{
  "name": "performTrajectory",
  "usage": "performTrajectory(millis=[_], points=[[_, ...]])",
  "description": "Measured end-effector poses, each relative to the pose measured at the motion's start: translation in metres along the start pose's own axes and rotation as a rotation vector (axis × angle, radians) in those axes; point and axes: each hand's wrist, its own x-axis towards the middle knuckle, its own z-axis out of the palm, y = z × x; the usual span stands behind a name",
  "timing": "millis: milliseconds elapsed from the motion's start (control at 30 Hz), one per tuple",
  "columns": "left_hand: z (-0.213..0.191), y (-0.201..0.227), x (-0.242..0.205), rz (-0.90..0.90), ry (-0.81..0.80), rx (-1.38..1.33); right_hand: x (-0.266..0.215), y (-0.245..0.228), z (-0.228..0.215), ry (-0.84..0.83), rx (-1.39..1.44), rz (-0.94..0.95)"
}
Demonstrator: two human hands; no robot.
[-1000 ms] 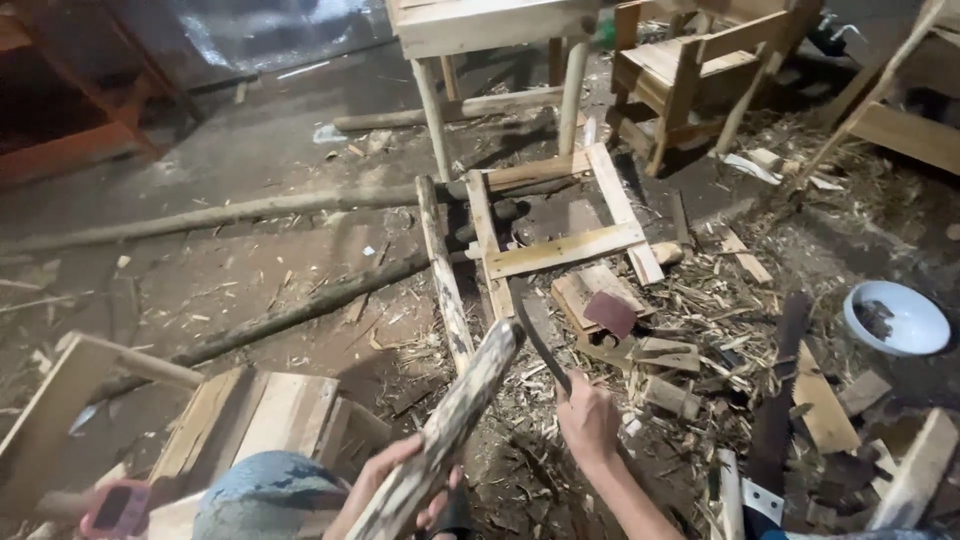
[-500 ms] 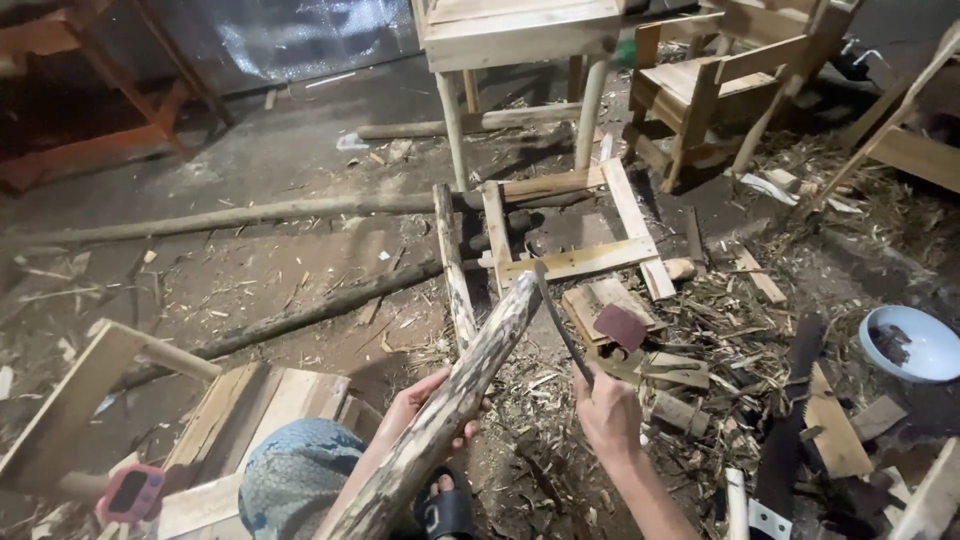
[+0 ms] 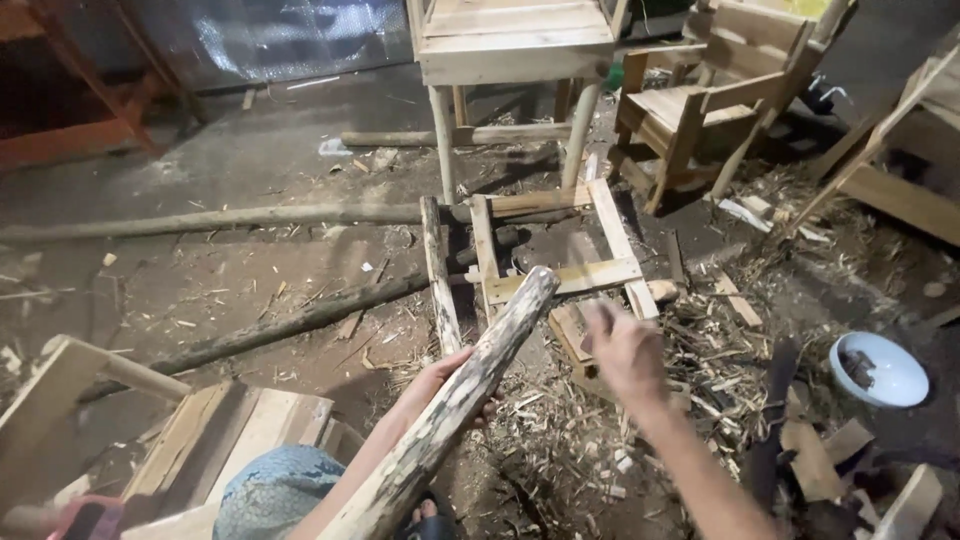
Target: Peeling bark from a wooden branch using a curved blade tool in a woodworking area.
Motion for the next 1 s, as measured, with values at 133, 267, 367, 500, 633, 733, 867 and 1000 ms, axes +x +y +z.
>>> performTrajectory(millis=[133,267,367,500,633,733,867,1000], points=[[0.008,0.013,-0.007,0.021,-0.057,-0.105,0.042,0.013,-0.033,-0.098,-0.187,0.049],[0.019,0.019,-0.008,0.089,0.016,-0.047,0.060,0.002,-0.056,-0.361,-0.241,0.410],[0.025,0.022,-0.005,0.089,-0.156,0.003,0.062,0.003,-0.057,-0.430,-0.268,0.384],[0.037,0.022,-0.005,0.119,-0.094,0.033,0.055,-0.016,-0.059,-0.526,0.093,0.553],[0.036,0.025,-0.007,0.098,-0.151,-0.005,0.034,0.005,-0.039,-0.702,0.996,0.658],[0.035,0.026,-0.016,0.110,-0.164,0.014,0.024,-0.027,-0.036,-0.633,1.177,0.782],[0.031,0.029,-0.026,0.100,-0.098,-0.004,0.011,-0.033,-0.022,-0.723,1.262,0.808],[0.028,0.028,-0.020,0.083,-0.033,0.067,-0.001,-0.046,-0.019,-0.944,1.412,0.973]])
